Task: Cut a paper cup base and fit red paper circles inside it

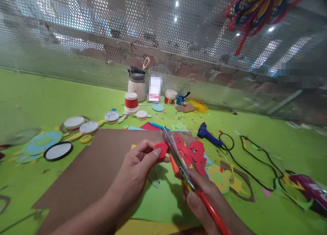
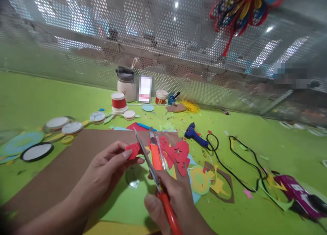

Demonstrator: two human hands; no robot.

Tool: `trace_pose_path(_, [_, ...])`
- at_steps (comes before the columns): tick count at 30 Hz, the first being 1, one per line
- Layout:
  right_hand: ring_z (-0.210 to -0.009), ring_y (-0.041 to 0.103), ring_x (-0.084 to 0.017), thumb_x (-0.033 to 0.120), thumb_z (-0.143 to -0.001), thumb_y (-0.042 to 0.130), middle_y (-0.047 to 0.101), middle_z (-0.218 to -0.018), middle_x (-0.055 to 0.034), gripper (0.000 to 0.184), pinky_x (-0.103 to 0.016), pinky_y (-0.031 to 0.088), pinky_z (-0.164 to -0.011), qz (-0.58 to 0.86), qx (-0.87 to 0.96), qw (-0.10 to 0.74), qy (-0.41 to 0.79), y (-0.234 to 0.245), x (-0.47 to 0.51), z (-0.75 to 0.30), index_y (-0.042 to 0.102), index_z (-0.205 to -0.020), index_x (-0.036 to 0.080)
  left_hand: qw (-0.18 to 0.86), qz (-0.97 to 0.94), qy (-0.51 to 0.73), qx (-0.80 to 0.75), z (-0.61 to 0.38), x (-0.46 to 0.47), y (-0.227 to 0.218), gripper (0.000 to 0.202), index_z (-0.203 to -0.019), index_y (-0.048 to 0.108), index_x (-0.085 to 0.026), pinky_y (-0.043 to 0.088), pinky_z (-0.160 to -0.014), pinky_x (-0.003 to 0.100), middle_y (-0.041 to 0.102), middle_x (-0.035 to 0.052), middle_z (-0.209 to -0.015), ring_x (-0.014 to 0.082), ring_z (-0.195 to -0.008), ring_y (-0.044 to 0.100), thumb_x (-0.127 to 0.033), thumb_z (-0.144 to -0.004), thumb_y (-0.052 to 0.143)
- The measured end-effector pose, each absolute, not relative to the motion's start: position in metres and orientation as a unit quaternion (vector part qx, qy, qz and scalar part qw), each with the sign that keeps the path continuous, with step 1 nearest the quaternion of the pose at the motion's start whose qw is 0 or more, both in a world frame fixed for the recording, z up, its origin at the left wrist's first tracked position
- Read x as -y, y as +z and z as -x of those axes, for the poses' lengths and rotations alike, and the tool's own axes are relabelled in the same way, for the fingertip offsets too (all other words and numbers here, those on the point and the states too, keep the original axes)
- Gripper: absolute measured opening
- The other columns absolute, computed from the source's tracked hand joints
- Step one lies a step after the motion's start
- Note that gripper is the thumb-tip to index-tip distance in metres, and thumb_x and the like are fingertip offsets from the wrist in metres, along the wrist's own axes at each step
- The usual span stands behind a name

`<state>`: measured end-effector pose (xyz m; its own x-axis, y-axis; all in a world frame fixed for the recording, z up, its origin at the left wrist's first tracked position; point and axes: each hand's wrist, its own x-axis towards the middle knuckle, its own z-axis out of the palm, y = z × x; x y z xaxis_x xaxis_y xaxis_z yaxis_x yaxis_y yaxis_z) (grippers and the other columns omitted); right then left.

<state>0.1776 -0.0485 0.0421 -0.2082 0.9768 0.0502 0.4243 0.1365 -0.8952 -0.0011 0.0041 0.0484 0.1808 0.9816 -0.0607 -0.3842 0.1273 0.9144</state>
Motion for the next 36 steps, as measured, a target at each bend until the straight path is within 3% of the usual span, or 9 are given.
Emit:
trace_pose_path(13, [-0.051,0.035,-0.013,0.075,-0.084,0.036,0.042,-0.060,0.0031,0.063,-0.027,0.027,-0.049,0.513,0.694,0.332,0.380,0.042,0.053,-0.177,0.061,-0.103,0.020,0.651,-0.410,0.508,-0.387,0.000,-0.001,0.052,0.013,-0.076,0.061,-0.020,0.048,-0.077,0.027,0.065,-0.0004,-0.079,0.0144,-0.078,0.062,-0.029,-0.083,0.067])
trace_pose_path(18, [-0.051,0.036,-0.013,0.077,-0.082,0.038,0.038,-0.058,0.0034,0.063,-0.027,0.029,-0.048,0.498,0.687,0.345,0.401,0.041,0.052,-0.178,0.063,-0.094,0.020,0.638,-0.426,0.513,-0.386,0.000,-0.001,0.054,0.012,-0.077,0.061,-0.019,0.047,-0.076,0.028,0.065,0.0001,-0.078,0.0159,-0.079,0.063,-0.028,-0.082,0.067])
trace_pose_path(23, [-0.055,0.041,-0.013,0.074,-0.085,0.039,0.047,-0.067,0.0008,0.065,-0.025,0.031,-0.048,0.504,0.688,0.339,0.398,0.040,0.053,-0.183,0.060,-0.113,0.020,0.619,-0.453,0.518,-0.378,0.001,-0.001,0.054,0.012,-0.076,0.060,-0.019,0.046,-0.078,0.028,0.066,0.0004,-0.078,0.0160,-0.080,0.062,-0.028,-0.084,0.065])
trace_pose_path(36, [-0.057,0.046,-0.014,0.074,-0.085,0.040,0.049,-0.068,-0.0003,0.063,-0.027,0.033,-0.051,0.508,0.685,0.345,0.392,0.028,0.052,-0.187,0.063,-0.112,0.021,0.616,-0.462,0.514,-0.379,0.003,-0.001,0.056,0.014,-0.074,0.058,-0.019,0.043,-0.078,0.029,0.059,-0.0011,-0.074,0.0142,-0.075,0.054,-0.028,-0.083,0.064])
